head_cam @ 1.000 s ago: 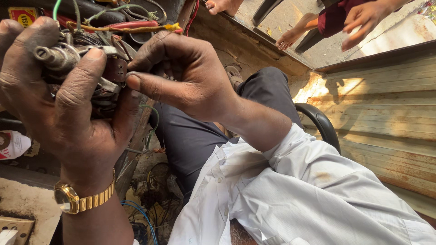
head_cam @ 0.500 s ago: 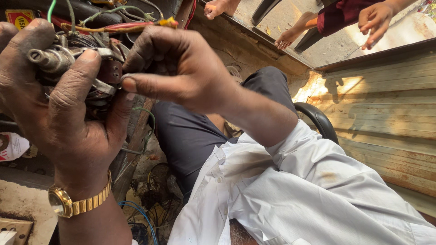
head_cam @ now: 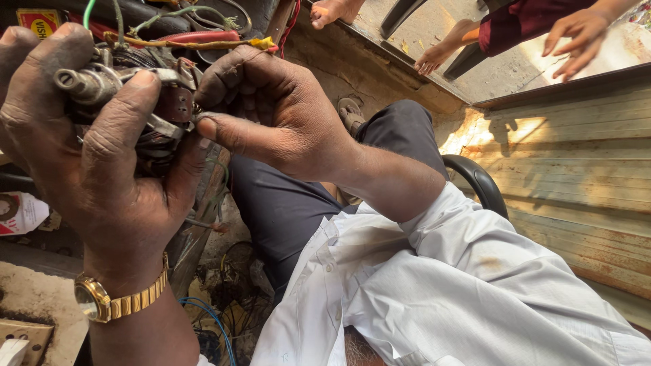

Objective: The person holds a small electrical component with multiple wires and uses a screwdriver to tighten a terminal screw. They then use their fingers to adjust and secure the wires within the component.

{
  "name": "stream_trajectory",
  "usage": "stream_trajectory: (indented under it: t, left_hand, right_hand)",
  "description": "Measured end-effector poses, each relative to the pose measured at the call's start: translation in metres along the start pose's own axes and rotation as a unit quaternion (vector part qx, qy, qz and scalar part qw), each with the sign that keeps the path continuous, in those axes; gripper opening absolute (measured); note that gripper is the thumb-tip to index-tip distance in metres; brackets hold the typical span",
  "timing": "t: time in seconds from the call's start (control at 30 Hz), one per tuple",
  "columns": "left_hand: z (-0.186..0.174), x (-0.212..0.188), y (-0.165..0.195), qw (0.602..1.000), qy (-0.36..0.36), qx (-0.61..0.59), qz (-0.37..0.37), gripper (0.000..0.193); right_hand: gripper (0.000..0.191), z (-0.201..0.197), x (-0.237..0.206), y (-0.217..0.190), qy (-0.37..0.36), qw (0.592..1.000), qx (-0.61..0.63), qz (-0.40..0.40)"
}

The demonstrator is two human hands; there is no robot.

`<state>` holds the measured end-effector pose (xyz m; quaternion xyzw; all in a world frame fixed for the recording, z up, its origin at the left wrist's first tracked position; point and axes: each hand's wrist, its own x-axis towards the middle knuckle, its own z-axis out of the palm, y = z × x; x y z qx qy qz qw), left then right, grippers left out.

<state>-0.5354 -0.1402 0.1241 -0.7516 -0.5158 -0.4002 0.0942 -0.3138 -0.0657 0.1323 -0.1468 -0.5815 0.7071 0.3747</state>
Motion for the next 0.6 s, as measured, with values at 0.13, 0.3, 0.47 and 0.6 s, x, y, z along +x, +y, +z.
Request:
stream_trajectory:
  t: [0.13, 0.3, 0.47, 0.6]
  left_hand:
    - [0.001, 0.001, 0.003, 1.000, 0.001, -0.010, -0.004, 0.059]
    - [0.000, 0.001, 0.001, 0.999, 0.002, -0.035, 0.003, 0.061]
    - [0.000, 0.001, 0.001, 0.999, -0.005, -0.036, -0.007, 0.062]
    - [0.000, 0.002, -0.001, 0.999, -0.007, -0.033, 0.008, 0.062]
  right_hand:
    - [0.018, 0.000, 0.000, -0.002, -0.001, 1.000, 0.010, 0.002]
    - [0.022, 0.002, 0.000, -0.006, -0.007, 1.000, 0.025, 0.004]
    - [0.021, -0.001, -0.004, -0.003, 0.006, 1.000, 0.010, 0.007]
    - [0.020, -0.005, -0.009, 0.004, 0.022, 0.999, -0.026, 0.014]
